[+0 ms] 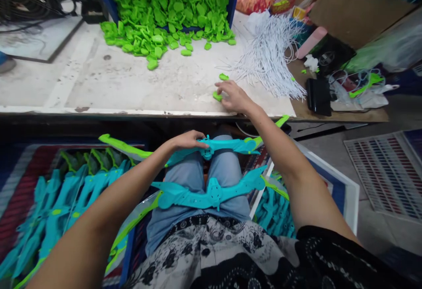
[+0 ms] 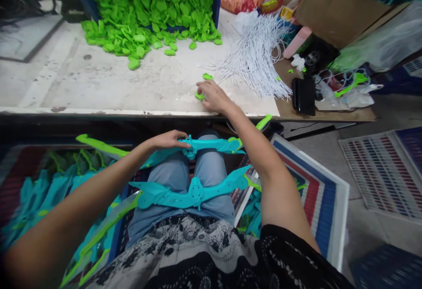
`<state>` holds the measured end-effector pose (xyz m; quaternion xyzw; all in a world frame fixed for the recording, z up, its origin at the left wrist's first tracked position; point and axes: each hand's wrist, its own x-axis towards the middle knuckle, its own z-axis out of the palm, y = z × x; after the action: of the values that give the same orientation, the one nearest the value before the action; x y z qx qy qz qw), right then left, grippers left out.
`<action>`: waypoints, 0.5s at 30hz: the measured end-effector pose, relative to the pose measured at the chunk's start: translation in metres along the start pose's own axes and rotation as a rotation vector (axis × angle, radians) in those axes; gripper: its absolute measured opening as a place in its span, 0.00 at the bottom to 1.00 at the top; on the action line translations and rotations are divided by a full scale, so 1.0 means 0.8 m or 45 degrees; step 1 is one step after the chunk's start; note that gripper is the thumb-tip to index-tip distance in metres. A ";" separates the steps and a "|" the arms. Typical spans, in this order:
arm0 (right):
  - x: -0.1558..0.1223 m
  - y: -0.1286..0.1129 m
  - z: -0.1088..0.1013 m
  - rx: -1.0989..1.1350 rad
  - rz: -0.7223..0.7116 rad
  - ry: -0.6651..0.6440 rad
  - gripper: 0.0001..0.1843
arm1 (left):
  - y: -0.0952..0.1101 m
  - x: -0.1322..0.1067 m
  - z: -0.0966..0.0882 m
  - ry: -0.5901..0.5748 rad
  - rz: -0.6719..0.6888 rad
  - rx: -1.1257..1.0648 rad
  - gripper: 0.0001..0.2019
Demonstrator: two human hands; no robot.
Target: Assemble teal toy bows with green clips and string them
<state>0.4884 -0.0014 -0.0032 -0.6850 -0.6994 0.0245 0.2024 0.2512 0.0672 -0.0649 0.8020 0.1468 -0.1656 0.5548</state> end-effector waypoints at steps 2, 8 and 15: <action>0.000 0.005 -0.002 0.053 -0.090 -0.182 0.10 | -0.003 0.007 -0.002 -0.100 -0.008 -0.067 0.21; -0.014 0.004 -0.003 0.064 -0.100 -0.232 0.15 | -0.008 0.022 0.001 -0.041 -0.064 -0.161 0.22; -0.034 -0.013 -0.007 0.035 -0.041 -0.141 0.13 | -0.001 0.025 0.009 -0.085 -0.185 -0.447 0.25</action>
<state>0.4796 -0.0293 -0.0017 -0.6683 -0.7202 0.0685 0.1731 0.2681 0.0617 -0.0765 0.6744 0.2124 -0.2034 0.6773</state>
